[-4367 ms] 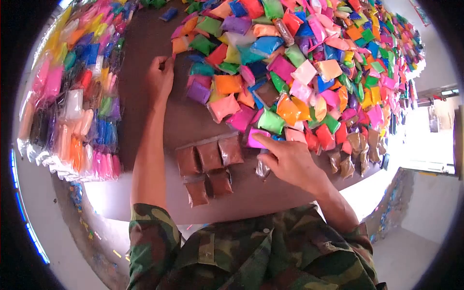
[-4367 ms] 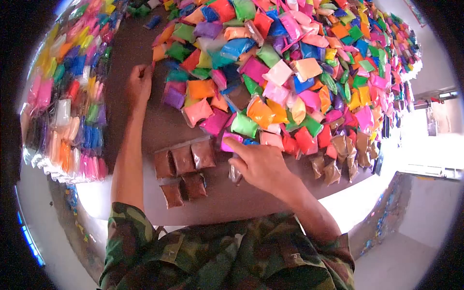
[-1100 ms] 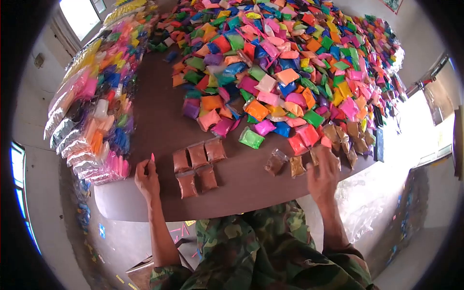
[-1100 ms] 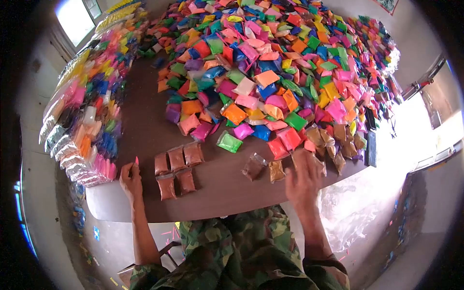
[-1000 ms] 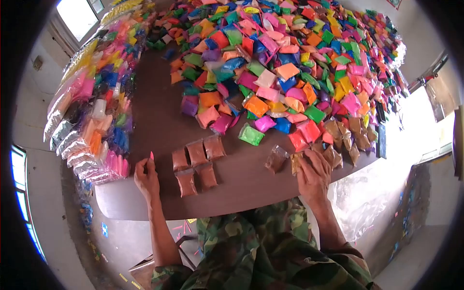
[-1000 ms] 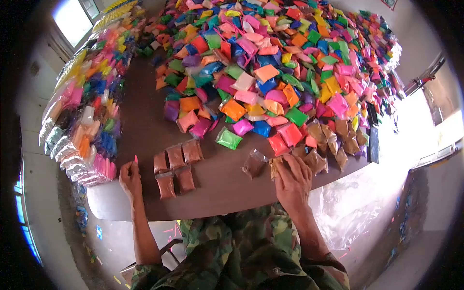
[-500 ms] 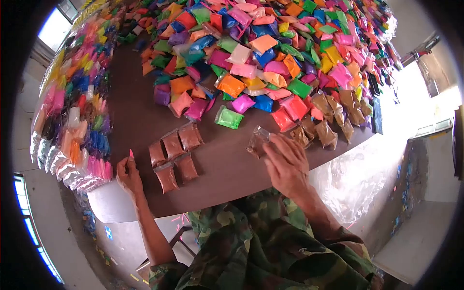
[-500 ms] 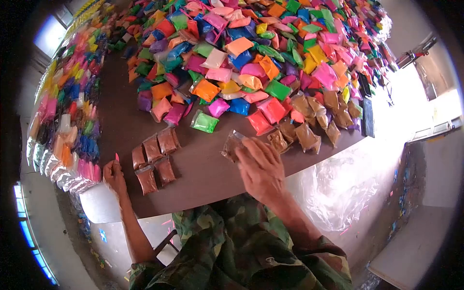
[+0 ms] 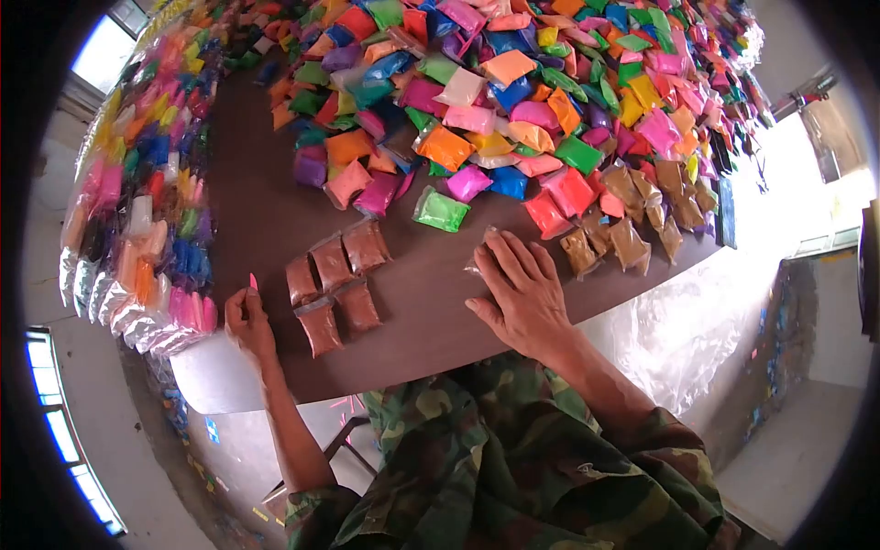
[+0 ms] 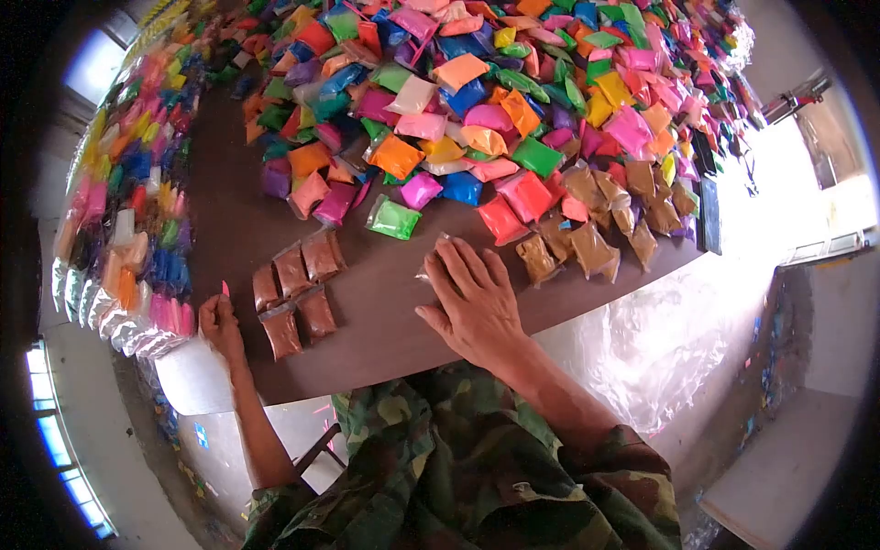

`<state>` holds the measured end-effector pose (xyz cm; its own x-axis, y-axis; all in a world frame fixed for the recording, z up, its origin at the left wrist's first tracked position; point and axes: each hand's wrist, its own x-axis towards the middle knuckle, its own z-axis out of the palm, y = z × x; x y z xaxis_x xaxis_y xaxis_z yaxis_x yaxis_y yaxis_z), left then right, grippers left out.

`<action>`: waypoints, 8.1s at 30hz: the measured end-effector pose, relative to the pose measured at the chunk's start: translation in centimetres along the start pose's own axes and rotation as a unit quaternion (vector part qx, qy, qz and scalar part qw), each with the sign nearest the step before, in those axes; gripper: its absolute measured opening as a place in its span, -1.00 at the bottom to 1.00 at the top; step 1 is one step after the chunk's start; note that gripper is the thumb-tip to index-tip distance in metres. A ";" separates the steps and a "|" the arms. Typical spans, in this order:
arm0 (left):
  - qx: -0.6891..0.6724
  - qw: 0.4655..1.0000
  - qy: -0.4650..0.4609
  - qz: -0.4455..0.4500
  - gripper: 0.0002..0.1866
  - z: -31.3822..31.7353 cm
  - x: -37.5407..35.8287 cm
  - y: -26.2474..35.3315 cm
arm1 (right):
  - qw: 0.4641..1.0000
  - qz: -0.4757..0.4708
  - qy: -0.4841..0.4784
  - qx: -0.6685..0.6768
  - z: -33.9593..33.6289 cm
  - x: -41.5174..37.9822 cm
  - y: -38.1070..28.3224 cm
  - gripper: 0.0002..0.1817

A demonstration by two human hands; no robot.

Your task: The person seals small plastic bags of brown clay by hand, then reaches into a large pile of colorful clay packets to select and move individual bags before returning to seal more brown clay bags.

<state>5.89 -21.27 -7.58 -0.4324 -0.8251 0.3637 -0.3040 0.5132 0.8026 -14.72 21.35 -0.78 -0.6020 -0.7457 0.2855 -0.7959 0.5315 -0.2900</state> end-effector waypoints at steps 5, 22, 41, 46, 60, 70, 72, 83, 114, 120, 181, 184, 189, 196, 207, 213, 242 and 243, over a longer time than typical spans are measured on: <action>0.022 1.000 0.004 0.015 -0.79 0.1 -0.4 0.9 | 1.000 0.009 0.020 0.005 -0.4 -1.3 -0.5 -0.26; 0.004 0.999 0.006 -0.049 -0.79 0.3 -0.5 1.4 | 0.999 -0.006 -0.010 0.030 0.1 -1.2 -0.6 -0.32; 0.189 0.967 0.013 0.170 -0.88 -3.4 -5.0 9.6 | 0.956 0.016 0.152 0.250 0.7 -3.0 -0.5 -0.70; -0.021 0.984 -0.176 0.021 -0.82 -0.6 -12.8 18.3 | 0.926 0.015 0.179 0.333 1.1 -3.0 -3.3 -0.65; -0.257 0.880 -0.324 -0.232 -0.75 8.3 -17.3 23.3 | 0.880 0.009 0.193 0.434 -0.4 -5.0 -5.4 -0.51; -0.236 0.920 -0.297 -0.101 -0.78 8.2 -19.6 24.2 | 0.594 0.258 0.027 0.761 1.3 -4.3 -5.7 -0.69; -0.173 0.937 -0.300 -0.050 -0.77 8.3 -19.1 24.1 | 0.578 0.260 0.039 0.773 1.8 -4.0 -5.9 -0.73; -0.147 0.943 -0.279 -0.101 -0.76 8.2 -18.0 24.0 | 0.615 0.271 0.012 0.741 2.0 -3.0 -5.2 -0.75; -0.195 0.946 -0.240 -0.095 -0.84 9.0 -17.7 22.4 | 0.655 0.246 -0.016 0.715 1.8 -2.0 -3.8 -0.74; -0.185 0.935 -0.278 -0.116 -0.80 8.5 -17.2 23.2 | 0.668 0.257 -0.009 0.699 1.3 -1.9 -4.1 -0.79; -0.266 0.897 -0.301 -0.185 -0.82 8.1 -17.1 21.6 | 0.767 0.234 -0.108 0.587 1.0 -2.0 -4.0 -0.82; -0.254 0.900 -0.294 -0.195 -0.81 7.6 -16.7 22.8 | 0.766 0.209 -0.098 0.600 0.6 -2.0 -4.2 -0.82; -0.219 0.919 -0.283 -0.163 -0.78 7.9 -16.6 22.5 | 0.743 0.223 -0.112 0.620 0.2 -1.8 -4.3 -0.82; -0.222 0.908 -0.311 -0.172 -0.70 8.1 -17.2 23.1 | 0.703 0.265 -0.001 0.660 1.2 -1.8 -4.4 -0.82; -0.417 0.792 -0.369 -0.251 -0.78 8.4 -18.4 19.4 | 0.613 0.292 -0.013 0.734 1.2 -2.4 -4.1 -0.78; -0.423 0.781 -0.363 -0.283 -0.77 7.7 -18.1 20.2 | 0.627 0.277 -0.012 0.728 1.8 -2.4 -3.8 -0.75; -0.250 0.886 -0.348 -0.176 -0.74 7.2 -14.5 22.4 | 0.754 0.196 -0.154 0.608 0.3 -2.2 -3.9 -0.76; -0.246 0.889 -0.346 -0.170 -0.74 7.3 -14.6 22.4 | 0.758 0.194 -0.154 0.604 0.1 -2.2 -3.8 -0.76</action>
<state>-0.82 4.00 1.68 -0.8573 -0.4820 -0.1808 -0.1825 -0.0439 0.9822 -10.38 20.92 -0.40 -0.5839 -0.7847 -0.2081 0.1884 0.1184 -0.9749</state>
